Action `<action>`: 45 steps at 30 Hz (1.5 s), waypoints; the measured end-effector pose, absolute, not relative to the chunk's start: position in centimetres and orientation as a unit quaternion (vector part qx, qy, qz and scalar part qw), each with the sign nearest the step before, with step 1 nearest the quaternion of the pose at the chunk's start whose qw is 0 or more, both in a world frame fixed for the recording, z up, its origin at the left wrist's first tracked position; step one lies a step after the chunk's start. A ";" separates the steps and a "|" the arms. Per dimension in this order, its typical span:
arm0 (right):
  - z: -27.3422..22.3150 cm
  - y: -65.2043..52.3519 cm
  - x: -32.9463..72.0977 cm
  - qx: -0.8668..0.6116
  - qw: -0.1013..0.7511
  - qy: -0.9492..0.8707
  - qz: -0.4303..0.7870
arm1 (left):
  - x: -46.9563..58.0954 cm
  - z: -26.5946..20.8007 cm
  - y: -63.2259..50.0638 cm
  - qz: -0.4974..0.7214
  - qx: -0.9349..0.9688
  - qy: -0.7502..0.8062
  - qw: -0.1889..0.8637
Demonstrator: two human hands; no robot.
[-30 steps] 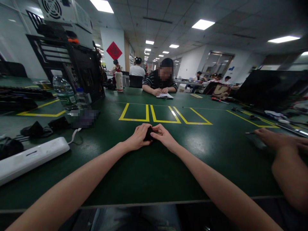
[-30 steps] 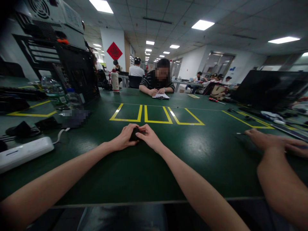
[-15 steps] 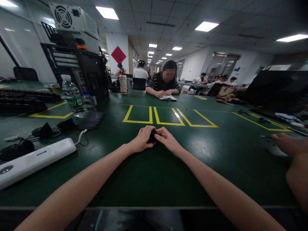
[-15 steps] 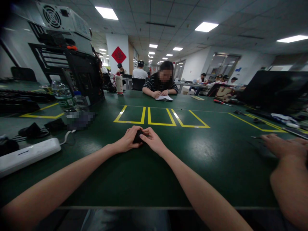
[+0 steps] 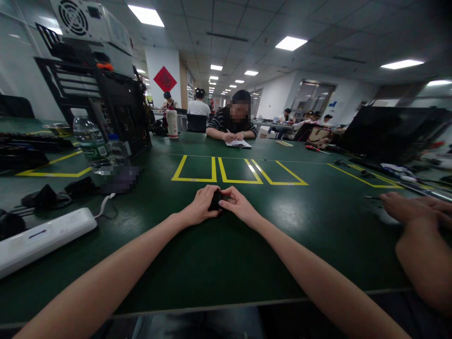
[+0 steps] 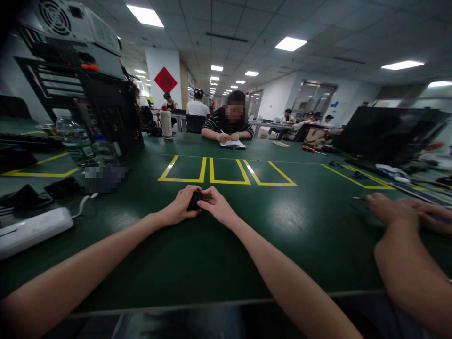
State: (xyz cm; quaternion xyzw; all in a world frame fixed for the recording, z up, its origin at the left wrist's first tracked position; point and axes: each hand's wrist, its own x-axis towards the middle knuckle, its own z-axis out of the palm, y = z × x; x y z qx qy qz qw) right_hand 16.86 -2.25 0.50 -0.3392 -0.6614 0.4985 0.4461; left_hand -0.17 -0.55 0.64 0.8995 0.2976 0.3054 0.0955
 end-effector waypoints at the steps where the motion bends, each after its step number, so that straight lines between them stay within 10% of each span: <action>1: 0.5 -2.2 16.9 -0.334 0.447 -0.659 0.504 | -0.2 0.7 -0.6 0.304 0.900 0.297 0.096; 45: 0.7 -2.4 16.8 -0.362 0.450 -0.661 0.479 | -0.1 0.7 -0.7 0.302 0.899 0.303 0.094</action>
